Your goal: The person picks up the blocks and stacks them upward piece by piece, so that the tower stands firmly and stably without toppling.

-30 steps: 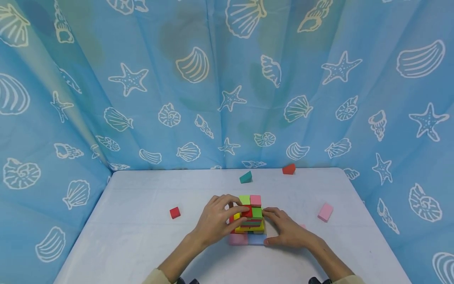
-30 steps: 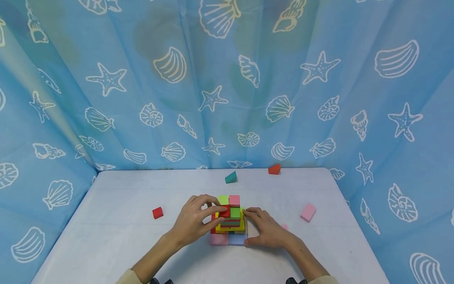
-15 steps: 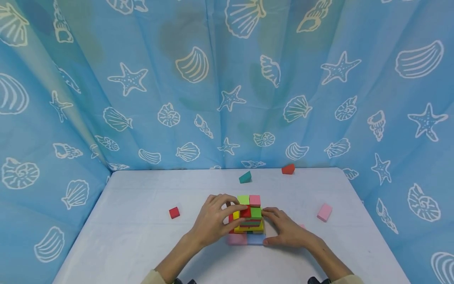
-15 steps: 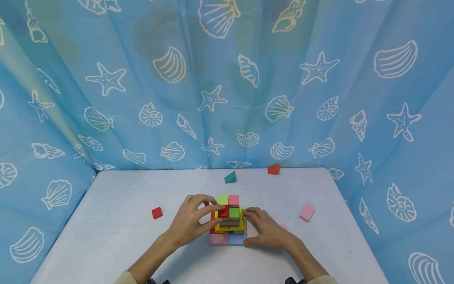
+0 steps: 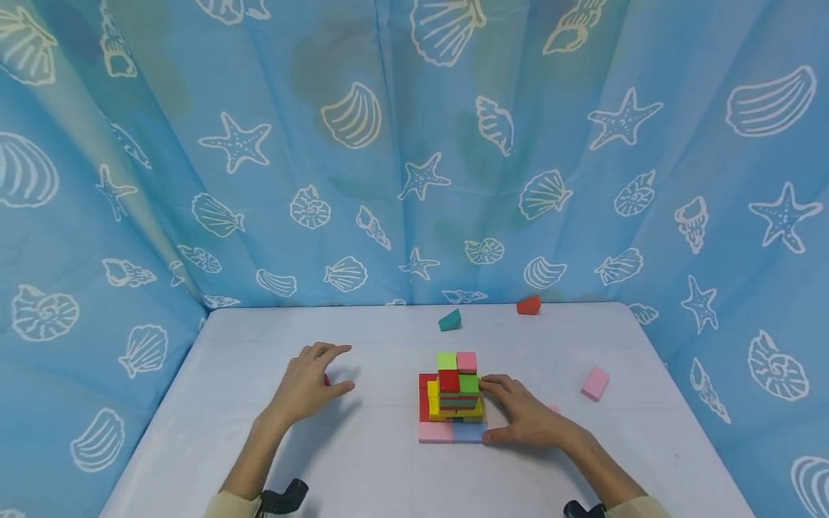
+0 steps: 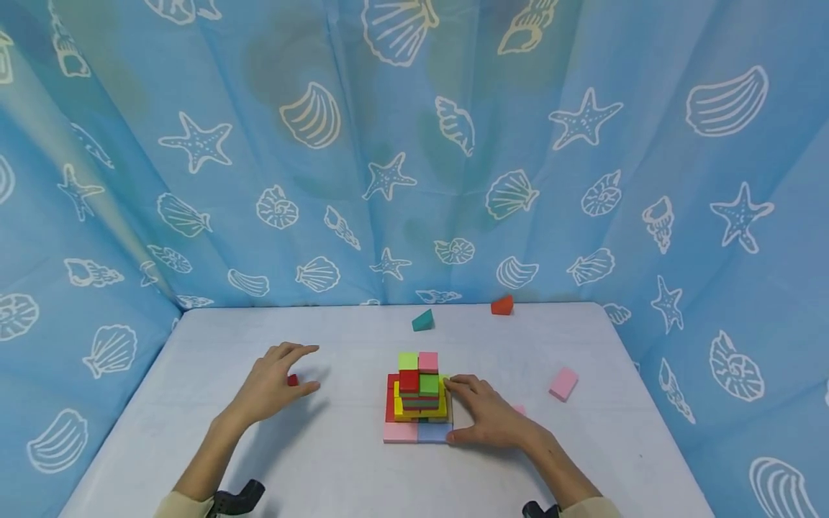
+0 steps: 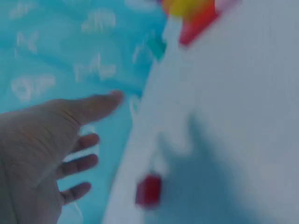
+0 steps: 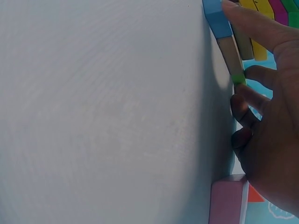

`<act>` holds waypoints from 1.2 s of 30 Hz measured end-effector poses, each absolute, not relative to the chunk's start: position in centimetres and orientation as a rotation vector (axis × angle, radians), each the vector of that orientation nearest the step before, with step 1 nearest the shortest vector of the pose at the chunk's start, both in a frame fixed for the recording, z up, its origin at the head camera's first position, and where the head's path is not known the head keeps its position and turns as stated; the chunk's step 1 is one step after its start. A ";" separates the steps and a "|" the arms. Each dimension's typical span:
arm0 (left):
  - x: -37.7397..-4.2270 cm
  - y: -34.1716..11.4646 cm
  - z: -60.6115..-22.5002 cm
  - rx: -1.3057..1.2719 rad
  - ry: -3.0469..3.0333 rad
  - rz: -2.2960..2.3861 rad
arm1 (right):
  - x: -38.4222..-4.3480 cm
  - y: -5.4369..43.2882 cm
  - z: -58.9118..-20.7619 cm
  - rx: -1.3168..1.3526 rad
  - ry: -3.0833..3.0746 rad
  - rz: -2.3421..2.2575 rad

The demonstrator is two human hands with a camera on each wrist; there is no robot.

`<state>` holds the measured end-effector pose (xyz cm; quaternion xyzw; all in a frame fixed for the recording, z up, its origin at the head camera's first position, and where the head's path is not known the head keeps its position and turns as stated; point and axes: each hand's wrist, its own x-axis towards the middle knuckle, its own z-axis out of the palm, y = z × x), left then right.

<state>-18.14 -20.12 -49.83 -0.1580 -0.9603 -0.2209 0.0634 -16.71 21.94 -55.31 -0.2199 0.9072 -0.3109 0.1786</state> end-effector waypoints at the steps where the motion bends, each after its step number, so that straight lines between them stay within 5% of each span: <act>1: -18.3 -21.0 -50.3 -0.425 -2.941 -0.655 | -16.7 21.9 -55.3 -0.621 2.565 -0.881; 7: -18.5 -24.2 -52.6 -0.158 -3.130 -0.643 | -16.7 21.9 -55.2 -0.615 2.571 -0.880; 19: -19.2 -25.4 -53.9 -0.039 -3.075 -0.770 | -16.7 22.0 -55.3 -0.617 2.559 -0.891; 36: -18.5 -15.7 -48.0 -0.435 -2.738 -0.978 | -16.6 22.0 -55.4 -0.632 2.567 -0.900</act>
